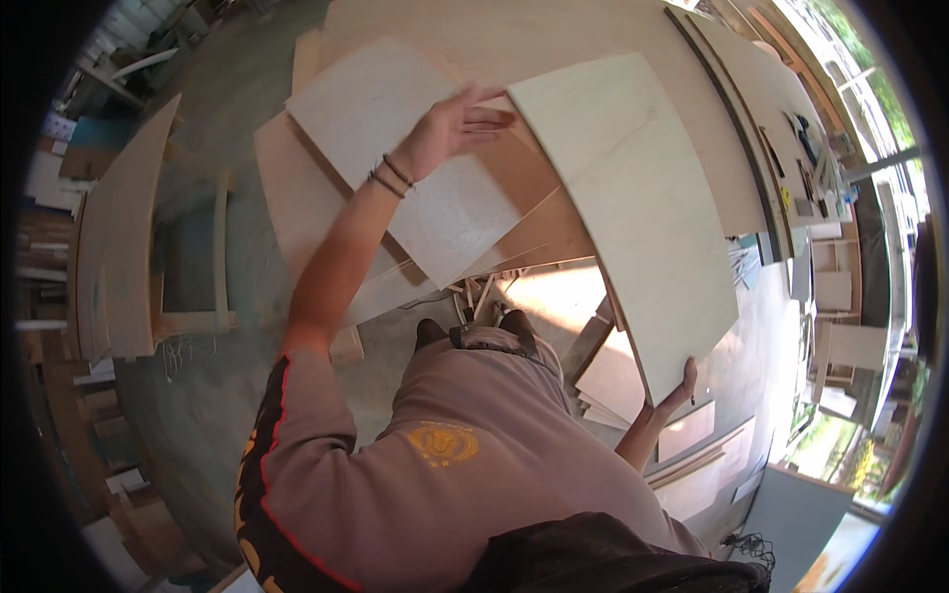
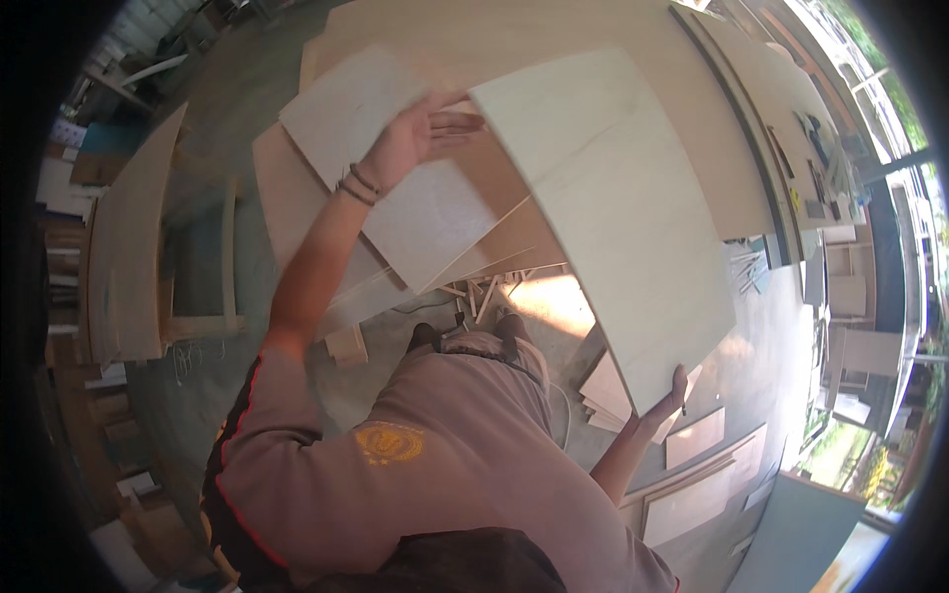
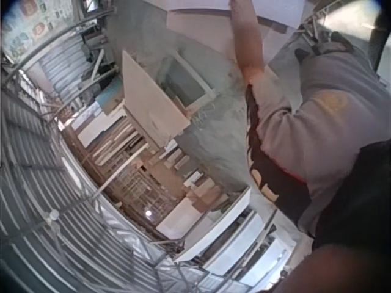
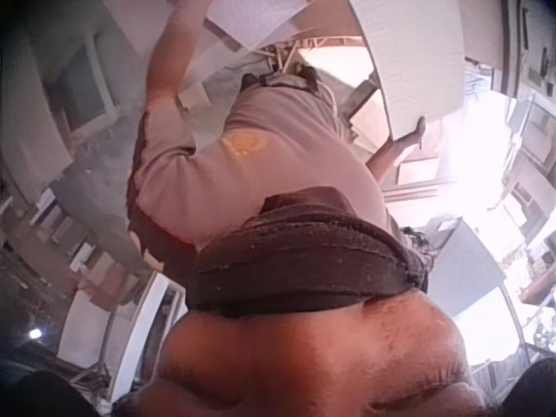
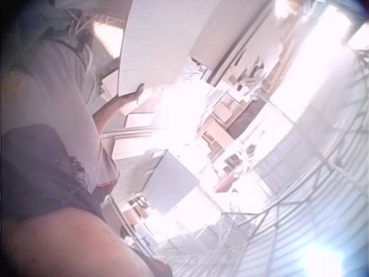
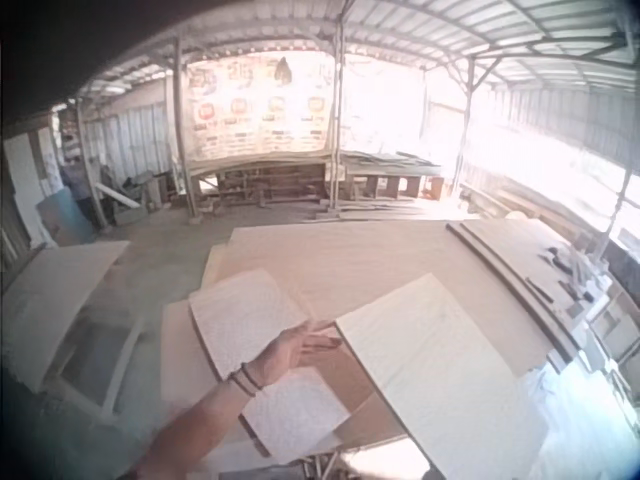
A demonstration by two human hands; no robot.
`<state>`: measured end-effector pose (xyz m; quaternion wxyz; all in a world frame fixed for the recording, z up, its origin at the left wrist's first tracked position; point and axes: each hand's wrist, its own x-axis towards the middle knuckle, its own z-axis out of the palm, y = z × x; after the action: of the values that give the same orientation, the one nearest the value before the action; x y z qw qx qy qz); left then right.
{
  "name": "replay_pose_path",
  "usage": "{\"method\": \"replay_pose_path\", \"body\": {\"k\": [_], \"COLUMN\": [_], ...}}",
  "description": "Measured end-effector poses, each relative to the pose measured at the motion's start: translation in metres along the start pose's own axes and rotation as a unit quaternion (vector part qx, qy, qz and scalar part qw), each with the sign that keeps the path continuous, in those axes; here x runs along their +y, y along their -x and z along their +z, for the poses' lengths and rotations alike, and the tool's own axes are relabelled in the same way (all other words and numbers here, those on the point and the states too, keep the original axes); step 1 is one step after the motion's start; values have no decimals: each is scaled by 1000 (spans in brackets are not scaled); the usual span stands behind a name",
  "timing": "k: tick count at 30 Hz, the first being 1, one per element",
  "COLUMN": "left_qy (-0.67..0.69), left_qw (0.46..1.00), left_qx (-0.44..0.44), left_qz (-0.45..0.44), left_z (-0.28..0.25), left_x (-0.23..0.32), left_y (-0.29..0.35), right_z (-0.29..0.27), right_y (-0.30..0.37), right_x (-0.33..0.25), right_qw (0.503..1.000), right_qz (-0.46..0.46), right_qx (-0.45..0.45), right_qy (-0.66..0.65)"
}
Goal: The person marks several rectangular wooden boards with a pencil, stacking them on a workbench. They then use a tape measure to measure a larger board and mark it with a pencil. Finally, they use a hammer to tap a wooden strip onto the board.
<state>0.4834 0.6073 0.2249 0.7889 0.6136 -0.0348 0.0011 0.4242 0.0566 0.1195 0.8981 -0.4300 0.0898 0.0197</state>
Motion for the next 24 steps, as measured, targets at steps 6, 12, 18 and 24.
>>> {"method": "replay_pose_path", "body": {"k": [6,12,18,24], "left_qy": [-683,-743,-766,-787], "left_qw": [728,666,624,600], "left_qx": [37,65,158,137], "left_qz": [42,8,6,26], "left_z": [41,101,103,127], "left_x": [-56,-65,-88,-91], "left_y": [48,123,147,161], "right_z": [-18,-40,-123,136], "right_y": [-37,-57,-122,-159], "right_x": [18,43,30,28], "right_qw": [989,993,814,915], "right_qz": [61,97,-59,-217], "right_qx": [-37,64,372,133], "right_qy": [-127,-5,441,312]}}
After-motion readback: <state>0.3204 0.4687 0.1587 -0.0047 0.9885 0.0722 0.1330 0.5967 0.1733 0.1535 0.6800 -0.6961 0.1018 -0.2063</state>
